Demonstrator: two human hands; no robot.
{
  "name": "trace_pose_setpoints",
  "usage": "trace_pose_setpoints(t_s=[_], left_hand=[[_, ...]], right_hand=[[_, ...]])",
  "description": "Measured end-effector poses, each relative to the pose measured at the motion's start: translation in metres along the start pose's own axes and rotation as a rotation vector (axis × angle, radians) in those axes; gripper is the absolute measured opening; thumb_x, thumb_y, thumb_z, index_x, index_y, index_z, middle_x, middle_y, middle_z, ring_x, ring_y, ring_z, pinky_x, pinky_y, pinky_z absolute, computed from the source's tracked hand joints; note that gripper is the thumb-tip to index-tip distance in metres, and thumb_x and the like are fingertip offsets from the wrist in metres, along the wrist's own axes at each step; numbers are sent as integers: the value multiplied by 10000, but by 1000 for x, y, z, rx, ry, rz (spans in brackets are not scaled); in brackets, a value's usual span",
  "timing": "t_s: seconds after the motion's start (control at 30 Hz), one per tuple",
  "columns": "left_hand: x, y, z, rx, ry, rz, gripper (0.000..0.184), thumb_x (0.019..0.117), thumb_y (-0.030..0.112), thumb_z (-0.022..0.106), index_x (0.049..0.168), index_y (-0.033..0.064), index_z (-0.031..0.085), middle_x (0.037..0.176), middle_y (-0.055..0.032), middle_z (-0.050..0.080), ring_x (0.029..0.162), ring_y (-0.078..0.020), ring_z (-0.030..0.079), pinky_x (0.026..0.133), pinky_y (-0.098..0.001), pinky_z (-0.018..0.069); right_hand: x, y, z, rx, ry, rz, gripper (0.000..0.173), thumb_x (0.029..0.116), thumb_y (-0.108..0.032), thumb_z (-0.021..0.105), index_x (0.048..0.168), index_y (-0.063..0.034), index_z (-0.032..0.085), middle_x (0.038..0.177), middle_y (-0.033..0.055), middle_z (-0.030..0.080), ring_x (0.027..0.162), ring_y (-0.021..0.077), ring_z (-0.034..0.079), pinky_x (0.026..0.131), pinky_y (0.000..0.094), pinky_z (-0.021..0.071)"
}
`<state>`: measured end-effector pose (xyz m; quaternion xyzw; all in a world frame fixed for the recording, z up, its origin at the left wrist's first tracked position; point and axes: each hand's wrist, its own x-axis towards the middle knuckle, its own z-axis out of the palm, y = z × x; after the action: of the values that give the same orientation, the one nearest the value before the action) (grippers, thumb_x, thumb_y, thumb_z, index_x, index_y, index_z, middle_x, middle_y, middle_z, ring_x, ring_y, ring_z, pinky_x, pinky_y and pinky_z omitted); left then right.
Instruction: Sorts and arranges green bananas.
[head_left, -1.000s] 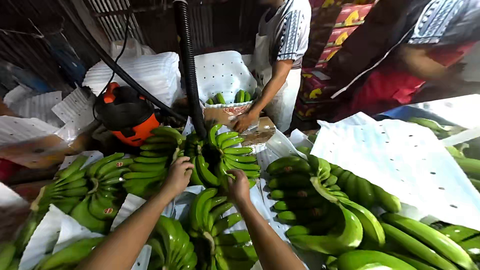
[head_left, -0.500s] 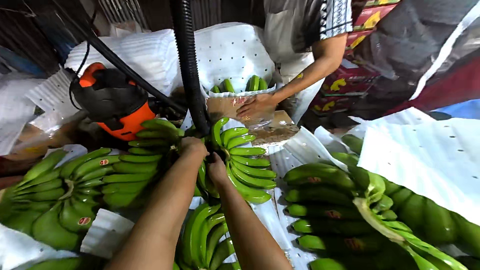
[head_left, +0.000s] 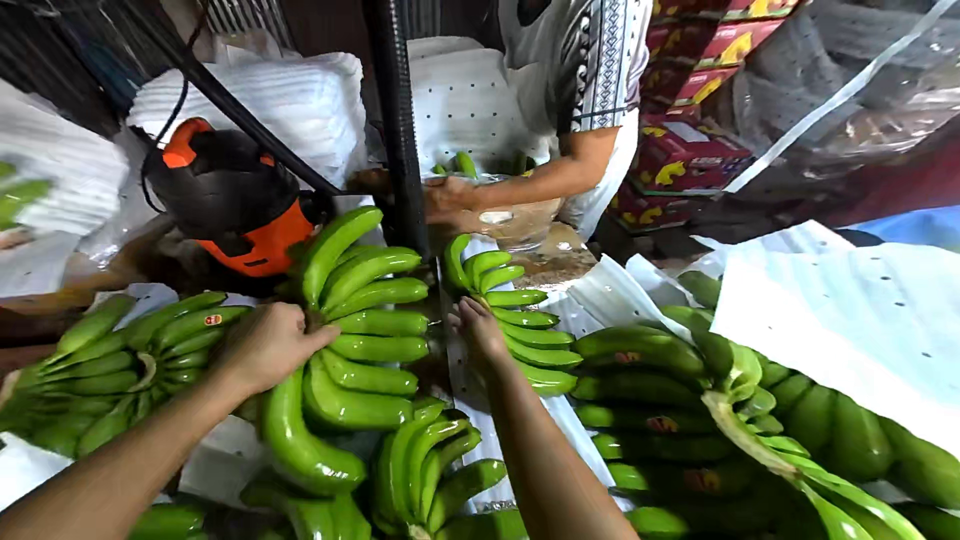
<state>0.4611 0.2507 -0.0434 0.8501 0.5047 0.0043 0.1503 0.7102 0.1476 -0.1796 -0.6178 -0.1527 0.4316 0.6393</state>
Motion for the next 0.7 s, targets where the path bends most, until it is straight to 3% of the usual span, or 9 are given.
trace_pose_setpoints(t_s=[0.1,0.23,0.3,0.4,0.43,0.5,0.57,0.6,0.7], left_hand=[[-52,-10,-42,71,183,156,496,926,490,696,757,28,639,693,-115,599,696,-300,616,659,-563,491],[-134,-42,-86,94,472,258,630,848,695,597,709,83,637,655,-51,608,631,-174,623,573,-434,511],[-187,-66,-101,-46,449,280,542,874,543,709,835,2,707,817,-108,704,783,-167,681,724,-420,565],[-263,-80,-87,-563,469,217,110,886,173,756,955,105,702,908,142,733,859,43,688,807,-227,600],[-282,-77,-74,-700,503,160,110,885,97,720,972,150,677,904,209,720,863,76,679,816,-200,590],[-306,-78,-34,-921,581,64,227,893,41,683,1041,199,613,917,265,710,882,97,673,839,-173,576],[-326,-78,14,-1028,636,-52,205,915,62,666,1087,139,587,936,242,708,918,101,666,872,-170,569],[-338,-76,37,-1041,644,-132,140,929,57,641,1059,64,589,910,191,700,899,103,656,861,-165,566],[-386,-77,99,-1042,481,-258,258,958,71,597,1075,-159,594,958,-8,682,915,91,617,879,-150,531]], right_hand=[[-21,13,15,78,-193,-82,487,1095,-310,446,1505,-47,430,1403,160,568,1160,207,621,946,387,534],[-78,5,58,143,-317,-134,570,1070,-264,489,1564,-38,317,1545,185,421,1354,241,493,1061,426,472],[-109,5,69,163,-344,-192,592,1071,-302,474,1559,-8,313,1549,197,414,1373,247,476,1082,430,459],[-189,9,73,210,-645,-211,860,979,-689,411,1561,-60,343,1527,111,482,1319,193,538,963,387,531],[-222,11,72,226,-796,-224,1004,920,-795,395,1575,-40,303,1535,105,481,1333,185,537,980,382,534],[-279,24,66,230,-992,-308,1128,882,-830,400,1597,18,195,1587,112,421,1408,148,468,1101,357,466],[-314,42,56,184,-966,-362,1112,886,-786,482,1585,38,217,1593,132,398,1432,139,427,1151,342,410],[-327,49,49,155,-926,-336,1079,874,-763,544,1576,9,268,1575,102,428,1416,128,444,1146,338,422],[-366,53,20,19,-846,-98,1024,817,-665,715,1570,-84,335,1498,45,520,1272,115,580,1032,336,533]])
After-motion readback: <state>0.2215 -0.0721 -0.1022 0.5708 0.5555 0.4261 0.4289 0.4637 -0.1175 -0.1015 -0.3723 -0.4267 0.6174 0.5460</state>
